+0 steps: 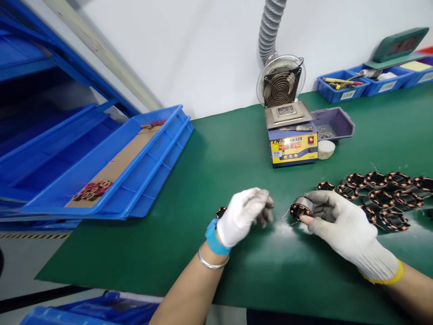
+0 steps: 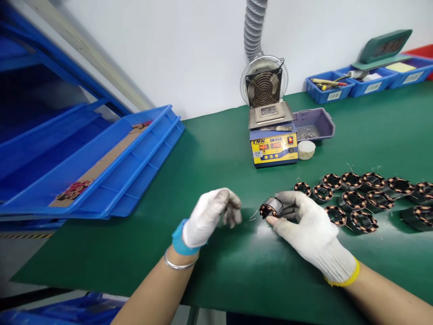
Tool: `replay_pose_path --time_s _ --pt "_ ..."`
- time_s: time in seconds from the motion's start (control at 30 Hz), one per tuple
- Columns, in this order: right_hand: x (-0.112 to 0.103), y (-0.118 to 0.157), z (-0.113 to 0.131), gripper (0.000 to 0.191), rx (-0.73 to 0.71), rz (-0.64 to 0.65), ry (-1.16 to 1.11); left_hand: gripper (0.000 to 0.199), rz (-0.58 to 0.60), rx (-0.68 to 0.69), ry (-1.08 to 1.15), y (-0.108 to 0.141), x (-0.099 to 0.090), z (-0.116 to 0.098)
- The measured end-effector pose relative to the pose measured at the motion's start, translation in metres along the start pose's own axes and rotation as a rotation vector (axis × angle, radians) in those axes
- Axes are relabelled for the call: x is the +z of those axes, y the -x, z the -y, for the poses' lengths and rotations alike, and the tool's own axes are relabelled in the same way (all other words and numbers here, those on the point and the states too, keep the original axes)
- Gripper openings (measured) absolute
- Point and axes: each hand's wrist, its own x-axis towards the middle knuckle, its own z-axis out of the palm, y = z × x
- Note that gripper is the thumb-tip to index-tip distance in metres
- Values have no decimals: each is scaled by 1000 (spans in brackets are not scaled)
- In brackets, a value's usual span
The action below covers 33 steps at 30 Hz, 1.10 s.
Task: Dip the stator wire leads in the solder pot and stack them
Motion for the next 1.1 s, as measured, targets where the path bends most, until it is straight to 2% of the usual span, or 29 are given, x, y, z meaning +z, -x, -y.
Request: replay_pose_path --time_s 0.07,0.17,0.23,0.37,0.4,0.47,0.53,0.6,0.67,0.77,0.83,0.9,0.97,1.03,1.1 --pt "0 1 -1 62 -28 15 14 28 -124 88 -206 -3 19 8" --pt "1 1 -2 65 -41 37 -26 25 -114 137 -419 -2 38 13" --pt "0 1 1 67 -21 21 -59 28 -98 130 -321 3 37 10" --pt "-2 1 7 68 -25 -35 -73 29 -249 89 -7 8 22 5" --pt "-3 1 8 68 -42 -42 -80 26 -244 81 -2 6 23 7" --pt "-3 2 9 66 -72 -53 -82 22 -107 16 -47 2 31 13" --pt "-2 3 9 64 -86 -49 -62 23 50 -110 -58 -1 42 17" --pt "-3 4 8 63 -88 -31 -34 22 107 -233 -12 1 46 15" --pt "-4 4 9 62 -82 -35 -8 24 87 -258 65 5 38 7" --pt "-6 4 11 61 -77 -67 -21 31 -74 -94 132 9 18 -3" --pt "-6 4 13 60 -74 -78 -47 31 -164 -20 78 7 14 -2" --pt "-5 4 13 56 -69 -79 -41 27 -129 -44 -27 3 23 5" --pt "-5 4 11 51 -83 -74 -1 23 -19 -130 -70 1 39 12" --pt "-5 5 8 50 -116 -60 54 22 58 -235 -25 2 50 13" --pt "-5 6 5 51 -131 -67 120 24 75 -300 47 6 49 7"
